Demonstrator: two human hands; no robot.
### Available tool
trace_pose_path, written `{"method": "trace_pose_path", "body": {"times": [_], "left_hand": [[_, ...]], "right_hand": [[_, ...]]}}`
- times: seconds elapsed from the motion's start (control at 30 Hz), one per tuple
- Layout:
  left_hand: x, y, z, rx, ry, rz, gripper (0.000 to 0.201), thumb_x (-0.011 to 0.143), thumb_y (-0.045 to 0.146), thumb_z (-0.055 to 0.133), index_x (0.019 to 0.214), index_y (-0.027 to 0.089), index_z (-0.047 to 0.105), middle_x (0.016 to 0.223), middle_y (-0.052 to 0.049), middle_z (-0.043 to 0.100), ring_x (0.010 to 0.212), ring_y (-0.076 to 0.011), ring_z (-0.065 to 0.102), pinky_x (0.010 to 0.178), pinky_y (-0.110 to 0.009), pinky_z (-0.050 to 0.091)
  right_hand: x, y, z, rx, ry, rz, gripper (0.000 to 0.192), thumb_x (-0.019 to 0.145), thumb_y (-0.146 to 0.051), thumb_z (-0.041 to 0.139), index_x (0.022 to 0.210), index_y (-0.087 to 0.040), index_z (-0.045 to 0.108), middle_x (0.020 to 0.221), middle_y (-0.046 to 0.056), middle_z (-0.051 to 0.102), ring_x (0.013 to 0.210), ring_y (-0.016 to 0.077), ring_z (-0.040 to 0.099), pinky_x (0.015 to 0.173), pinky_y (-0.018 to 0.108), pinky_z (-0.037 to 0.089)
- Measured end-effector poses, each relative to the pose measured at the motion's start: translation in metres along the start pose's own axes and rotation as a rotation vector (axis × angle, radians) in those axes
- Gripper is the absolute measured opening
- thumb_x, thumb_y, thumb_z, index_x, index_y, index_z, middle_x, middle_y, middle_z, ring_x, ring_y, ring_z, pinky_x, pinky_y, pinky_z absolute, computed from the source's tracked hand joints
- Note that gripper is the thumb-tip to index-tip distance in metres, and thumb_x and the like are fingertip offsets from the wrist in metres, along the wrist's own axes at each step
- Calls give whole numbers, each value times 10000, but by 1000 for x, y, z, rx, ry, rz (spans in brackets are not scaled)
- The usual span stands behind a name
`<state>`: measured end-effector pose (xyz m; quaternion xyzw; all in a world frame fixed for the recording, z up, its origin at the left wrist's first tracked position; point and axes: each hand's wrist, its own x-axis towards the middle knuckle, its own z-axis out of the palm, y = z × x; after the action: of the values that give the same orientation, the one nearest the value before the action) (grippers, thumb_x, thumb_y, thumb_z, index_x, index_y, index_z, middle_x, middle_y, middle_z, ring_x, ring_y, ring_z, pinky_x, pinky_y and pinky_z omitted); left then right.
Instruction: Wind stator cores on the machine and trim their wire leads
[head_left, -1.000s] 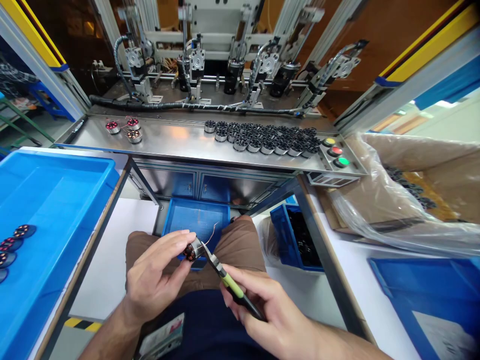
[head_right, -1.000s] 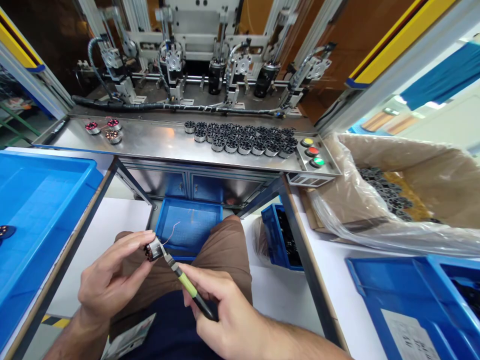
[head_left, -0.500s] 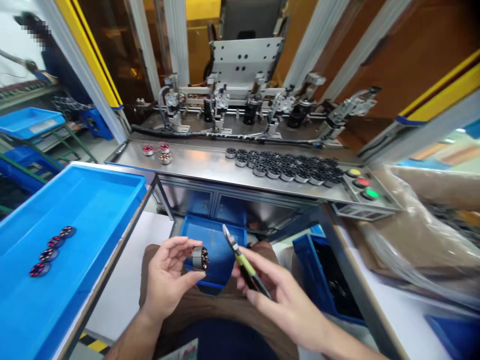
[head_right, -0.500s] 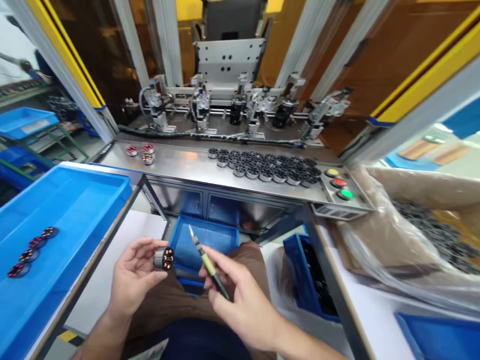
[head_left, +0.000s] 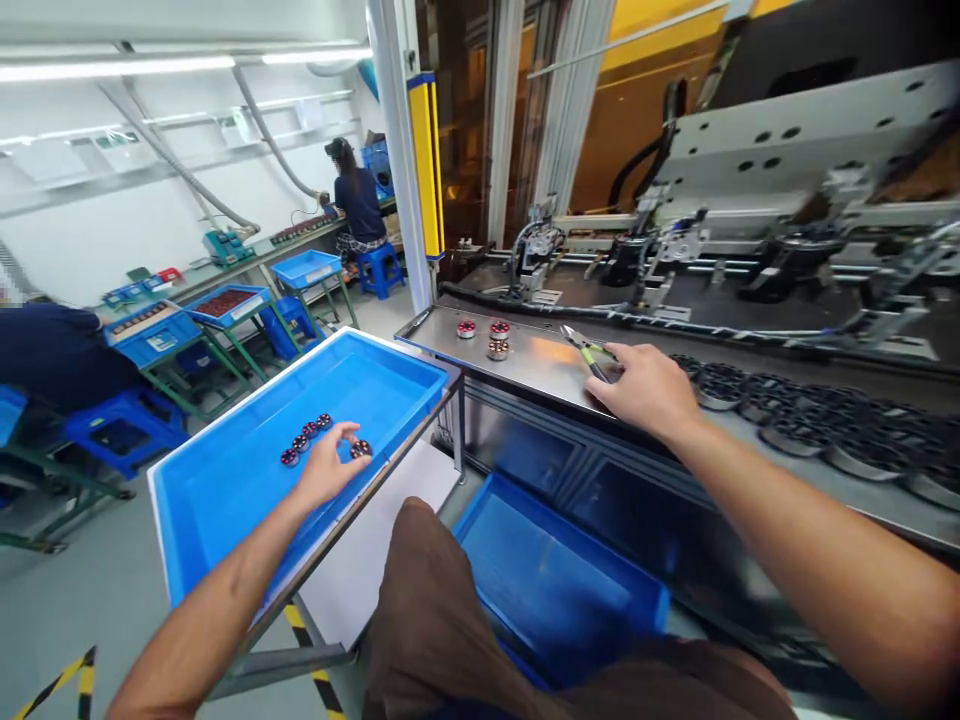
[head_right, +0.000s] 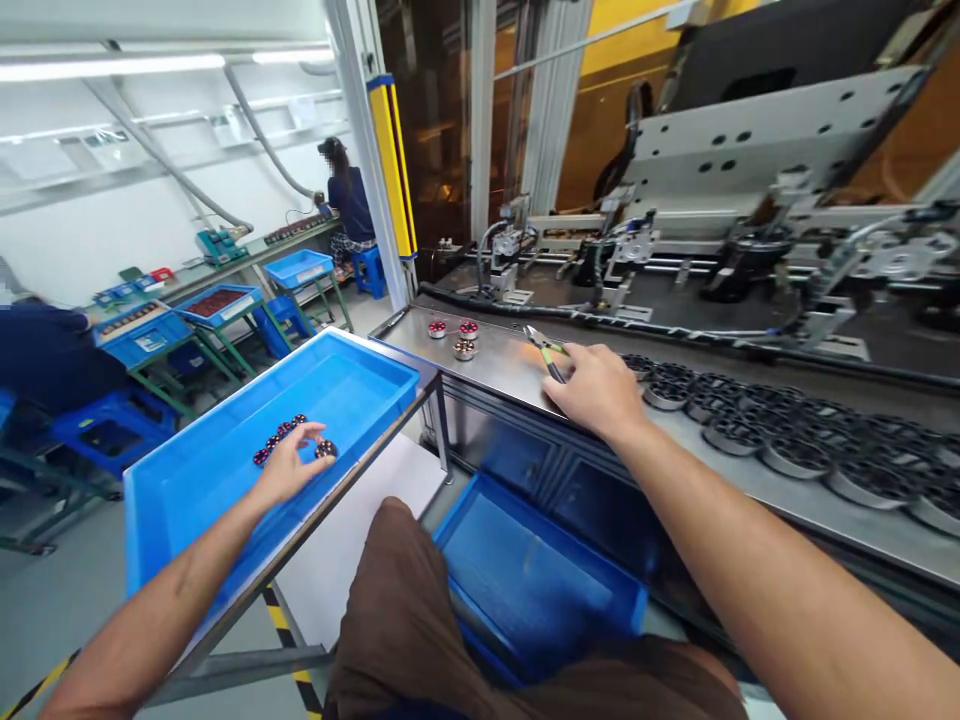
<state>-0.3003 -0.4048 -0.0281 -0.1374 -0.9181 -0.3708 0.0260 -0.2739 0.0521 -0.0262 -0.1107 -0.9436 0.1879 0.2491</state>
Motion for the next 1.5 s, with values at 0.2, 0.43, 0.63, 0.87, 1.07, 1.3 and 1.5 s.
{"method": "trace_pose_path", "body": {"times": [0.2,0.43,0.63,0.87,1.07,1.3,1.5], "left_hand": [[35,-69,-28,330,62,-110,319,929,361,628,1176,159,629,1242,-95,637,1117,-249,622,959,-493,517],[68,-34,-27,354,183,62,387,828,271,697,1191,168,613,1352,-170,580,1419,-409,359,1158,-634,226],[165,77,45,144,98,285,407,864,354,687,1229,190,613,1278,-112,645,1281,-307,536,1133,-512,355],[257,137,103,-151,-82,129,373,941,347,616,1267,168,580,1258,-104,627,1059,-235,650,887,-453,568],[276,137,106,-318,-332,85,363,941,342,620,1257,166,587,1227,-98,639,1018,-221,662,851,-429,583],[267,132,100,-472,-206,47,337,940,331,622,1230,161,599,1198,-91,647,1000,-214,662,844,-422,582],[204,131,69,-780,20,54,576,679,161,842,1192,163,579,1038,-50,701,872,-165,695,838,-347,571]], "right_hand": [[2,6,9,-97,-64,69,540,819,-315,615,1269,-18,640,1204,261,654,1109,353,604,929,406,437],[8,5,14,-134,-60,51,382,832,-346,592,1095,-106,733,1104,182,699,1051,317,612,933,402,451],[8,0,7,-40,97,27,430,893,-408,554,1152,-93,688,1147,184,697,1100,299,609,984,399,450],[1,-8,-13,-1,354,43,441,983,-368,406,1268,-84,586,1297,220,598,1269,303,507,1089,442,382],[10,-11,-4,-16,190,7,401,913,-370,564,1204,-106,648,1259,187,638,1168,288,577,1023,398,431],[13,-8,1,-41,-73,-27,332,880,-425,663,1054,-145,702,1191,133,660,1184,291,561,1021,462,415],[32,-32,7,28,-159,0,299,944,-383,638,1138,-155,645,1232,86,637,1149,248,603,1004,494,486]]}}
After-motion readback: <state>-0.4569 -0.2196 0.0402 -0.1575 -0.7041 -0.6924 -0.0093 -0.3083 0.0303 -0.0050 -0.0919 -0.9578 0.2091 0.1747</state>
